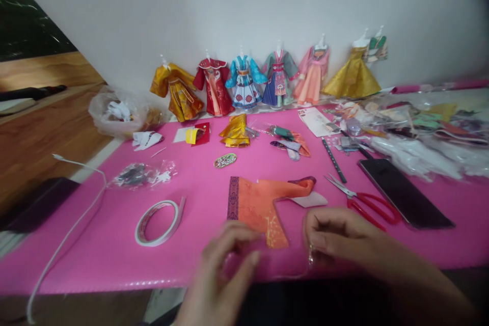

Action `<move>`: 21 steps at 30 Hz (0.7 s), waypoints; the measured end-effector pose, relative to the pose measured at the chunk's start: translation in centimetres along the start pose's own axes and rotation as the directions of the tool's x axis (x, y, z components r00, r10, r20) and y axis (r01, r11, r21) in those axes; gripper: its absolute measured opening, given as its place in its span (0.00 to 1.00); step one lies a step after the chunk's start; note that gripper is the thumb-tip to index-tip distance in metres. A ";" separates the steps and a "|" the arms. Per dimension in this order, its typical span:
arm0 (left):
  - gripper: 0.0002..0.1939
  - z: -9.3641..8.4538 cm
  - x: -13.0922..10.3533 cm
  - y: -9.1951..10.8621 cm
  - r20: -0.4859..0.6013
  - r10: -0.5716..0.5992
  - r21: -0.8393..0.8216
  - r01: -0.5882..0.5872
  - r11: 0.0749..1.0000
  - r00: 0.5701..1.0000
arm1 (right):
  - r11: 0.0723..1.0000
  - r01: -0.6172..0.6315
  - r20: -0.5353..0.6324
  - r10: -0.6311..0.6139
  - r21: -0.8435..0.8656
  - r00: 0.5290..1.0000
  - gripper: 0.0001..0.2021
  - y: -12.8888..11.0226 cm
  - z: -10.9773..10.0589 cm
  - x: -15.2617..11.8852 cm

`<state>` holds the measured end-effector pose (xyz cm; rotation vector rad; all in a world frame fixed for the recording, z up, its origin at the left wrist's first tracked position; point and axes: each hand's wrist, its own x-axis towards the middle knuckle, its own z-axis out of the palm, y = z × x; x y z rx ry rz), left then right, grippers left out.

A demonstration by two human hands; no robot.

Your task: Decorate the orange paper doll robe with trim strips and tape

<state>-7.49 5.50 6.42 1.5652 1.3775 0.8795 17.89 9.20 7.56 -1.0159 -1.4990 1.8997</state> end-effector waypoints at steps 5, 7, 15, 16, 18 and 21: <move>0.10 4.0 1.5 2.4 0.332 -0.046 -0.419 0.191 0.888 0.942 | 0.998 -0.065 0.034 0.064 0.017 0.997 0.16 0.0 0.7 -0.1; 0.10 4.4 1.9 2.5 0.377 -0.049 -0.485 0.242 0.840 0.925 | 0.998 -0.052 0.025 0.053 -0.017 0.998 0.16 -0.1 0.7 -0.1; 0.11 4.5 2.3 1.8 0.421 -0.099 -0.564 0.346 0.750 0.901 | 0.995 0.016 -0.006 -0.017 -0.096 1.000 0.14 -0.4 0.5 0.2; 0.11 4.5 2.3 1.8 0.416 -0.106 -0.564 0.347 0.749 0.903 | 0.995 0.011 -0.014 -0.013 -0.103 1.000 0.14 -0.4 0.5 0.3; 0.11 4.5 2.3 1.7 0.406 -0.126 -0.556 0.354 0.752 0.905 | 0.992 0.004 -0.033 -0.008 -0.124 0.999 0.13 -0.3 0.6 0.4; 0.13 4.5 2.1 1.4 0.367 -0.146 -0.540 0.338 0.771 0.919 | 0.992 -0.001 -0.060 -0.007 -0.129 0.998 0.13 0.0 0.6 1.0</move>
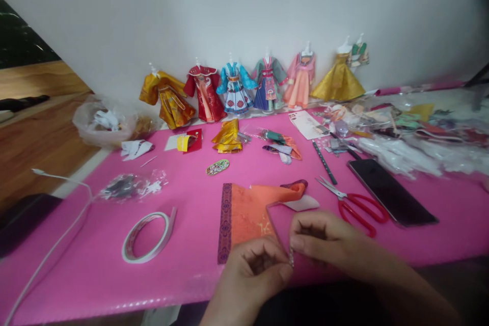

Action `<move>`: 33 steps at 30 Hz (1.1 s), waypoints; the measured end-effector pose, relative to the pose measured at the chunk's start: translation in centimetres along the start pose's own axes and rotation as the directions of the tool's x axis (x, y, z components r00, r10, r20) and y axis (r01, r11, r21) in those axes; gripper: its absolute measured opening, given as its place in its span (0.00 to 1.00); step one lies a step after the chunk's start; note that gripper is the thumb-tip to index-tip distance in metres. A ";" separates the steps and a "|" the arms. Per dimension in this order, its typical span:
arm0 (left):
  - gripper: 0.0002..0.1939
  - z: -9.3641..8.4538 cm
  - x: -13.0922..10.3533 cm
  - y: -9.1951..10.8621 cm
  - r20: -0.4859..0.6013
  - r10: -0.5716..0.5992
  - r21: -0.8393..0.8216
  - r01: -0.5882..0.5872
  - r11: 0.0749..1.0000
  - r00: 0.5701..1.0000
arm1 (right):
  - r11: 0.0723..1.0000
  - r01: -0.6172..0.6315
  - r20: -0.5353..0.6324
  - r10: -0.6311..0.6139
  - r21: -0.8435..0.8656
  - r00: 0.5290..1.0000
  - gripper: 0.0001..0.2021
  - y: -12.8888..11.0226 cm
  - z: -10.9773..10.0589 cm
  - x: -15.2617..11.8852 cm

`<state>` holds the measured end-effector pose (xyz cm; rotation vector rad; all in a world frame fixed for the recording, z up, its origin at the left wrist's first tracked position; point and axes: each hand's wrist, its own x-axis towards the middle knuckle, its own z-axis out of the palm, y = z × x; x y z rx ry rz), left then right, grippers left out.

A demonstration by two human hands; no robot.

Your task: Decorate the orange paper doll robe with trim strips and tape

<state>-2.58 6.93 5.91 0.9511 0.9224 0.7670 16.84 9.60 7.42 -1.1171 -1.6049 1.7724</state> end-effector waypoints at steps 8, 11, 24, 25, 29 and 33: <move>0.13 -1.1 0.0 -0.8 -0.187 0.101 0.082 -0.087 0.993 0.977 | 0.968 0.052 -0.182 -0.099 -0.244 0.978 0.15 0.2 1.3 0.4; 0.11 -1.0 0.0 -1.0 -0.200 0.133 0.153 -0.103 0.983 0.971 | 0.948 0.037 -0.202 -0.105 -0.315 0.974 0.12 0.2 2.1 0.2; 0.12 -0.5 0.1 -1.3 -0.225 0.079 0.085 -0.061 0.995 0.971 | 0.863 0.116 -0.207 -0.246 -0.492 0.947 0.14 1.2 1.9 0.4; 0.13 -0.5 0.1 -1.3 -0.212 0.059 0.041 -0.052 0.998 0.976 | 0.858 0.123 -0.190 -0.247 -0.498 0.950 0.14 1.2 1.8 0.3; 0.15 -0.7 0.1 -1.1 -0.192 0.017 -0.124 -0.041 0.991 0.981 | 0.874 0.115 -0.220 -0.244 -0.473 0.944 0.14 0.9 1.5 0.1; 0.14 -0.9 0.0 -1.1 -0.206 0.022 -0.174 -0.059 0.983 0.978 | 0.883 0.100 -0.271 -0.246 -0.459 0.931 0.15 0.8 0.5 0.2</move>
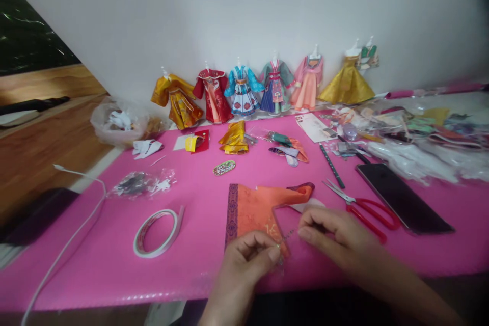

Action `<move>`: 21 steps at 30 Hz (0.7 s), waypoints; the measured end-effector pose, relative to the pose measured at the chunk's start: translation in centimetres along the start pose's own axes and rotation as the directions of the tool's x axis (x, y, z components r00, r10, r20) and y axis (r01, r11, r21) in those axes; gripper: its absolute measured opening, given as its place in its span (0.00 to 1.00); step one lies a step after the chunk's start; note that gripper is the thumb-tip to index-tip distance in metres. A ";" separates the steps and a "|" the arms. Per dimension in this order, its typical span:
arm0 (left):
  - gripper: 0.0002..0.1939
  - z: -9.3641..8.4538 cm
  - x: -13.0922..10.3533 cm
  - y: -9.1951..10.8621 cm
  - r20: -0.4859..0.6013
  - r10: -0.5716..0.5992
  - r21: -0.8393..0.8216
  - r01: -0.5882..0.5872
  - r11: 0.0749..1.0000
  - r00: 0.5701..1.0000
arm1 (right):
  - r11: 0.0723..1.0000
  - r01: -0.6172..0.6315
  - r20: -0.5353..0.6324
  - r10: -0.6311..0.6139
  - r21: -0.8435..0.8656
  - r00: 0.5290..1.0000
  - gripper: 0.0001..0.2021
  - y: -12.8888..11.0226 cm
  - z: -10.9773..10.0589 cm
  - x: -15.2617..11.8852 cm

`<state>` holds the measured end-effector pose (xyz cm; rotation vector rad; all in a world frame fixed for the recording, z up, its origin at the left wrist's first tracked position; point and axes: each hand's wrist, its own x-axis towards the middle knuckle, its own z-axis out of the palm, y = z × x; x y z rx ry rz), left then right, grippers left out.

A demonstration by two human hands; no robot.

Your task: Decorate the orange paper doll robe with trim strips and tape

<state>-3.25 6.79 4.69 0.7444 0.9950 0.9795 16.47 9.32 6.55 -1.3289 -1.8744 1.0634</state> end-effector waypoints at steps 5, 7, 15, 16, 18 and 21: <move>0.13 -0.8 -0.2 0.0 -0.045 0.008 -0.016 -0.009 1.000 0.999 | 0.997 -0.028 -0.026 0.030 0.066 0.999 0.13 1.3 -1.2 0.2; 0.13 -1.2 -0.3 0.1 -0.041 0.010 -0.044 -0.012 0.999 0.999 | 0.991 -0.044 -0.015 0.046 0.125 0.999 0.14 1.5 -1.4 0.0; 0.13 -5.0 -1.8 2.5 0.044 0.031 -0.084 -0.027 0.996 0.999 | 0.994 0.024 0.008 -0.025 0.104 1.000 0.12 -0.1 1.8 -1.3; 0.14 -5.9 -2.4 3.1 0.028 0.047 -0.056 -0.045 0.997 0.998 | 0.993 0.058 0.040 -0.062 0.101 0.997 0.11 -0.6 2.8 -1.2; 0.15 -7.8 -3.8 4.5 -0.037 0.083 0.002 -0.083 0.997 0.996 | 0.990 0.112 0.137 -0.123 0.089 0.983 0.12 -1.8 5.4 -0.8; 0.16 -10.2 -6.9 6.0 -0.153 0.109 0.010 -0.109 0.994 0.982 | 0.986 0.159 0.310 -0.165 0.045 0.936 0.10 -3.7 10.1 -0.3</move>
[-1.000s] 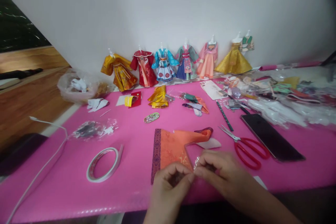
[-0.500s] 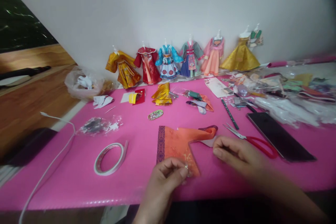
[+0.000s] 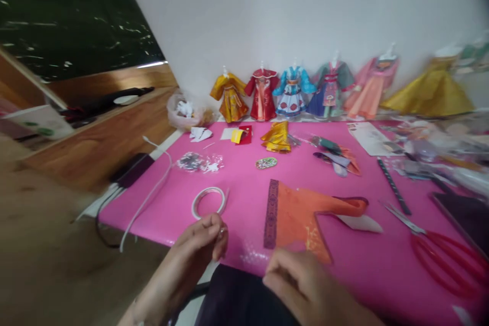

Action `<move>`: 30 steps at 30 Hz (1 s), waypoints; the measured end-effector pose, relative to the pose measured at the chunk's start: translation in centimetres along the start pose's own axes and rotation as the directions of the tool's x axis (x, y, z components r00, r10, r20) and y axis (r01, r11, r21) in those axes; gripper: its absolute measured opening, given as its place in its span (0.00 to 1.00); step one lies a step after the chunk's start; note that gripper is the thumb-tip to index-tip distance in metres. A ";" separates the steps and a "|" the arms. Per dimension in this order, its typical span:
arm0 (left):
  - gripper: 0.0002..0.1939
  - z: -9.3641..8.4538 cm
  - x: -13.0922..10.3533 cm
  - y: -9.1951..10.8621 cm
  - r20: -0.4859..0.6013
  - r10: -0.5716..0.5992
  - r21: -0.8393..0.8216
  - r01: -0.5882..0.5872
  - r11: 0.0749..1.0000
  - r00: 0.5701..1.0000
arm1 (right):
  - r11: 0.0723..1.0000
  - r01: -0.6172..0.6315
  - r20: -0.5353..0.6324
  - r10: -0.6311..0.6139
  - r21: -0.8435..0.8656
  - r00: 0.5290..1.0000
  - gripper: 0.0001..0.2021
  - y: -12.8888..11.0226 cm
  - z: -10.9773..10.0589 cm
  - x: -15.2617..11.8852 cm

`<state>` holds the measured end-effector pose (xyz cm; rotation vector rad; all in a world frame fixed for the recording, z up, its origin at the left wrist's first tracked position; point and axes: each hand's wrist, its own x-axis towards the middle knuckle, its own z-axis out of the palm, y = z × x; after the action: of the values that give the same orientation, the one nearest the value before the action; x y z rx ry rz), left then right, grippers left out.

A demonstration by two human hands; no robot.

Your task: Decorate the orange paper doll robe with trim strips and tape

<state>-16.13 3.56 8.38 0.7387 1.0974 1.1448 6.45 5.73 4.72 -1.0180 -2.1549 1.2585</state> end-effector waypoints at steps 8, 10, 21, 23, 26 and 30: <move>0.13 -3.7 -6.0 -0.4 -0.088 0.073 -0.088 -0.080 0.993 0.993 | 0.917 0.131 -0.003 -0.140 0.376 0.990 0.08 -4.7 7.6 4.1; 0.14 -3.9 -6.5 -1.0 -0.120 0.132 -0.059 -0.140 0.988 0.984 | 0.872 0.130 -0.058 -0.117 0.472 0.991 0.08 -5.7 8.2 4.2; 0.15 -4.6 -6.9 -1.5 -0.175 0.227 0.111 -0.210 0.971 0.958 | 0.674 0.084 -0.081 -0.036 0.734 0.996 0.08 -7.5 9.7 5.3; 0.15 -4.6 -6.7 -1.7 -0.186 0.233 0.086 -0.221 0.972 0.955 | 0.722 0.092 -0.077 -0.054 0.685 0.996 0.11 -7.5 9.8 5.5; 0.15 -4.7 -6.3 -2.0 -0.208 0.247 0.039 -0.245 0.969 0.946 | 0.829 0.156 -0.118 -0.109 0.537 0.987 0.11 -7.1 10.2 5.8; 0.14 -5.3 -5.9 -1.8 -0.311 0.297 0.034 -0.302 0.953 0.903 | 0.939 0.241 -0.166 -0.204 0.246 0.965 0.10 -5.4 11.6 6.7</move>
<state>-20.67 -3.01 6.73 0.7474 1.2652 1.5726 -7.73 2.86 3.87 -0.7065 -1.8749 1.2832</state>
